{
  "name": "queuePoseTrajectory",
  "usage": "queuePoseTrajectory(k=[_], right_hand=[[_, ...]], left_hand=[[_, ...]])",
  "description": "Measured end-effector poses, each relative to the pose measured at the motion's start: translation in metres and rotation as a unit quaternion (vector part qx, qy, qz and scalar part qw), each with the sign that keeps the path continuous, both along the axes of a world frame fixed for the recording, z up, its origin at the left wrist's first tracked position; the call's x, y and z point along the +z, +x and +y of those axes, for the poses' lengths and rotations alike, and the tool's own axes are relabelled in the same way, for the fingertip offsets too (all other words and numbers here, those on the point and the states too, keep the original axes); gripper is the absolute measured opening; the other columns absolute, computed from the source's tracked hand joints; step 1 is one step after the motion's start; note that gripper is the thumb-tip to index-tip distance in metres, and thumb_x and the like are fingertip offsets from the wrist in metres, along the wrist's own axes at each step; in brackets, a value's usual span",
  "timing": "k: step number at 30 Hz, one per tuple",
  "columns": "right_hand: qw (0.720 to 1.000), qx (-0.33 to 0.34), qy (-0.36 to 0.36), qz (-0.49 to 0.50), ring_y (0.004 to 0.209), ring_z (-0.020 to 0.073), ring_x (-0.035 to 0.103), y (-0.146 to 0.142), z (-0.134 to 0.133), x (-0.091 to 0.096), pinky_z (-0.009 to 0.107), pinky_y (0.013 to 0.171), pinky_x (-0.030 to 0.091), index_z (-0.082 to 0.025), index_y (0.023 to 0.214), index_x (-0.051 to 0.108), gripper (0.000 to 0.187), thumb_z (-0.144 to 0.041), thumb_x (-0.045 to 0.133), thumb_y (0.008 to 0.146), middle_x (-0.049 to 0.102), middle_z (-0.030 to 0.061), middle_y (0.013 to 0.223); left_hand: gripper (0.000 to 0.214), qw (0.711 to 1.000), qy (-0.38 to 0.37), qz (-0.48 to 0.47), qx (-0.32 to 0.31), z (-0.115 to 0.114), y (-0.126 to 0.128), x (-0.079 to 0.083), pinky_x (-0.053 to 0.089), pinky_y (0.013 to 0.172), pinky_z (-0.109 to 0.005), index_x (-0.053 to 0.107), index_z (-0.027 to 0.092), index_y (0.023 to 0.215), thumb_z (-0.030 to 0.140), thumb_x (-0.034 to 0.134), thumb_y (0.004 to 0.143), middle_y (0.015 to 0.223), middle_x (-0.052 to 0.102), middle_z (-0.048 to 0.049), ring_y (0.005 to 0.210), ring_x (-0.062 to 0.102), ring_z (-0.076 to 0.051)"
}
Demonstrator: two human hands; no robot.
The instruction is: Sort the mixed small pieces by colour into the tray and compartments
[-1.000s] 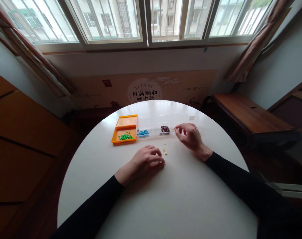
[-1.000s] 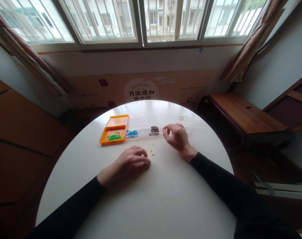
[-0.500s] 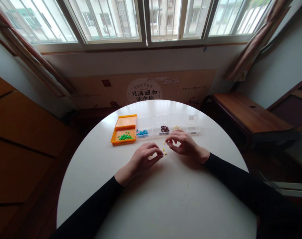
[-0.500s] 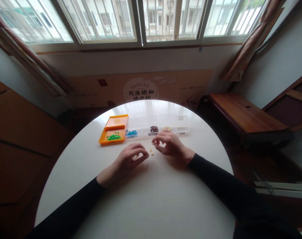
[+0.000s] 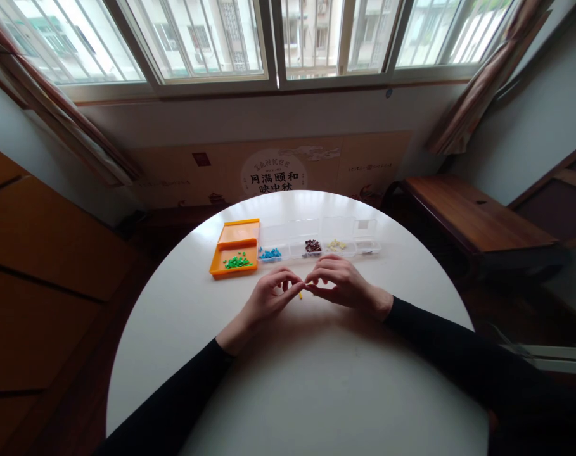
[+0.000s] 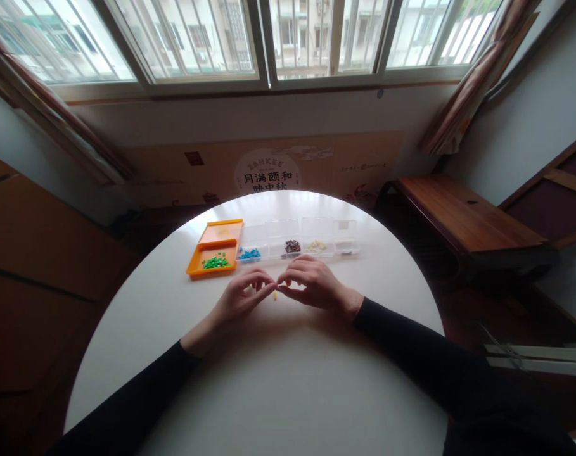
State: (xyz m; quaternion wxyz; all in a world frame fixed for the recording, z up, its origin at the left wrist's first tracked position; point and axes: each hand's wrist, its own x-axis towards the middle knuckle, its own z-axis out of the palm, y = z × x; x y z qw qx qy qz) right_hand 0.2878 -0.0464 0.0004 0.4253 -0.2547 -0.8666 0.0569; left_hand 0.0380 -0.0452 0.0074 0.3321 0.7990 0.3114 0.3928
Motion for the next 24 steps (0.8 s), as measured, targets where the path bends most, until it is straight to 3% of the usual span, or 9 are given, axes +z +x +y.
queuePoseTrajectory(k=[11,19,24], right_hand=[[1.000,0.011,0.014,0.022,0.070,0.0153,0.065,-0.001,-0.002,0.004,0.038,0.094,0.059,-0.026,0.105,0.072,0.009,-0.018,0.075,0.101,0.072,-0.0027,0.079],[0.993,-0.026,-0.012,0.114,0.069,0.0154,0.067,0.007,0.000,0.006,0.037,0.083,0.058,-0.026,0.104,0.074,0.011,-0.016,0.076,0.100,0.072,-0.0027,0.078],[0.991,-0.026,-0.013,0.131,0.069,0.0158,0.066,0.008,-0.001,0.009,0.037,0.082,0.058,-0.026,0.103,0.075,0.011,-0.016,0.077,0.099,0.071,-0.0029,0.077]], left_hand=[[0.020,1.000,0.010,-0.010,0.011,-0.003,0.001,0.005,0.051,0.069,-0.027,0.081,0.019,0.095,0.036,0.074,0.105,0.091,0.075,-0.0057,0.078,0.064,-0.015],[0.015,0.982,0.160,0.095,0.041,0.000,-0.007,0.006,0.053,0.085,-0.035,0.078,0.022,0.092,0.026,0.072,0.104,0.092,0.075,-0.0051,0.087,0.069,-0.020],[0.015,0.972,0.189,0.127,0.051,0.002,-0.011,0.006,0.051,0.084,-0.035,0.077,0.022,0.091,0.024,0.070,0.105,0.091,0.075,-0.0039,0.087,0.069,-0.020]])
